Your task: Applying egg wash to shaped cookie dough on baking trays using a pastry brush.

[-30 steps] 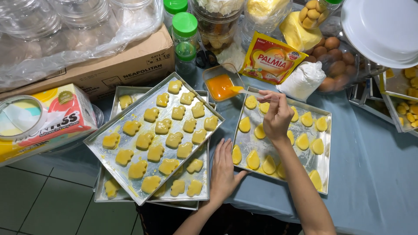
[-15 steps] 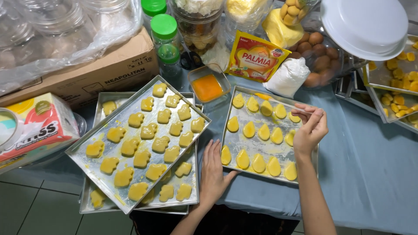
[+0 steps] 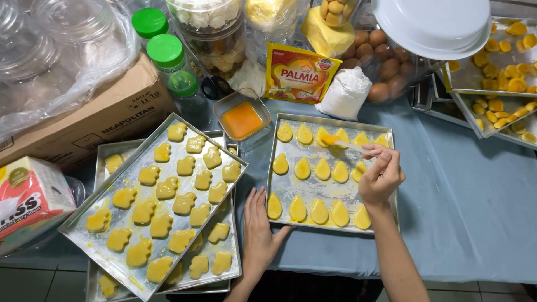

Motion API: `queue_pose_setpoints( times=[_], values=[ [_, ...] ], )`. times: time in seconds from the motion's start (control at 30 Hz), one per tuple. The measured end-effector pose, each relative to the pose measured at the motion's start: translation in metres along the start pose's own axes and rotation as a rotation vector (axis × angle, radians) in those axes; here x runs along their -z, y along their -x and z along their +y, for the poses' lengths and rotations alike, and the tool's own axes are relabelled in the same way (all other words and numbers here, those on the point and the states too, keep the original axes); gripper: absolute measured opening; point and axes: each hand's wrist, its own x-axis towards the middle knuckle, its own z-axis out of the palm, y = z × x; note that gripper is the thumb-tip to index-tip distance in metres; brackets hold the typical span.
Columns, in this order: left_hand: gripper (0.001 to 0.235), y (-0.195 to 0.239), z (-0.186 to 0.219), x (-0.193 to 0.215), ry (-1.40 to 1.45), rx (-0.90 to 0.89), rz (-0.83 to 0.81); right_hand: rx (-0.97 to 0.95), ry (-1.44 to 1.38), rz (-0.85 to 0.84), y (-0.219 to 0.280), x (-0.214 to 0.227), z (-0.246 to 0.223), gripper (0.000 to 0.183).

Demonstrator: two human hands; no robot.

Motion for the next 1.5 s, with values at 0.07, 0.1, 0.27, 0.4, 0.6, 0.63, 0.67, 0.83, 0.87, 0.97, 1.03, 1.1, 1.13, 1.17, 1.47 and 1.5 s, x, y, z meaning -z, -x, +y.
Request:
queue_pose_setpoints(
  times=[0.07, 0.1, 0.27, 0.4, 0.6, 0.63, 0.67, 0.83, 0.87, 0.97, 1.03, 1.1, 1.13, 1.17, 1.47, 1.5],
  values=[
    [0.096, 0.0, 0.001, 0.001, -0.001, -0.004, -0.005, -0.014, -0.033, -0.027, -0.002, -0.002, -0.001, 0.033],
    [0.096, 0.0, 0.001, 0.001, -0.002, -0.009, -0.005, -0.023, -0.07, -0.053, -0.003, -0.003, -0.002, 0.034],
    [0.095, -0.001, 0.003, 0.003, 0.011, -0.005, -0.009, -0.044, 0.012, -0.111, 0.0, -0.002, 0.004, 0.034],
    [0.095, -0.001, 0.003, 0.002, 0.017, -0.004, -0.001, -0.085, 0.036, 0.035, -0.002, 0.003, 0.008, 0.036],
    [0.097, -0.001, 0.003, 0.002, 0.017, 0.004, -0.015, -0.121, -0.093, 0.194, -0.006, -0.001, 0.002, 0.036],
    [0.097, 0.0, 0.003, 0.002, 0.014, 0.007, -0.013, -0.122, -0.097, 0.192, -0.005, -0.003, 0.002, 0.036],
    [0.098, 0.0, 0.002, 0.002, 0.01, 0.012, -0.018, -0.143, -0.156, 0.176, -0.005, -0.005, 0.001, 0.035],
    [0.097, 0.0, 0.002, 0.001, 0.016, -0.004, -0.002, -0.17, -0.325, 0.079, -0.008, -0.028, -0.032, 0.034],
    [0.097, 0.0, 0.001, 0.001, 0.015, -0.007, -0.006, -0.143, -0.35, 0.017, -0.008, -0.034, -0.04, 0.034],
    [0.097, 0.0, 0.0, 0.001, 0.014, -0.012, -0.012, -0.075, -0.372, -0.087, -0.016, -0.059, -0.061, 0.036],
    [0.097, 0.0, 0.0, 0.001, 0.013, -0.014, -0.015, -0.035, -0.373, -0.127, -0.02, -0.08, -0.067, 0.038],
    [0.102, 0.001, -0.001, -0.001, -0.007, 0.006, -0.024, -0.033, -0.365, -0.238, -0.022, -0.103, -0.068, 0.037],
    [0.102, 0.001, -0.001, -0.001, -0.008, 0.007, -0.021, -0.031, -0.368, -0.238, -0.018, -0.112, -0.065, 0.037],
    [0.101, 0.001, -0.001, -0.001, -0.013, -0.002, -0.023, -0.023, -0.38, -0.286, -0.015, -0.122, -0.062, 0.034],
    [0.102, 0.0, -0.002, -0.002, -0.026, 0.011, -0.04, -0.039, -0.379, -0.243, -0.014, -0.113, -0.064, 0.036],
    [0.102, 0.0, -0.002, -0.002, -0.019, 0.013, -0.041, -0.078, -0.379, -0.198, -0.016, -0.106, -0.064, 0.038]
  ],
)
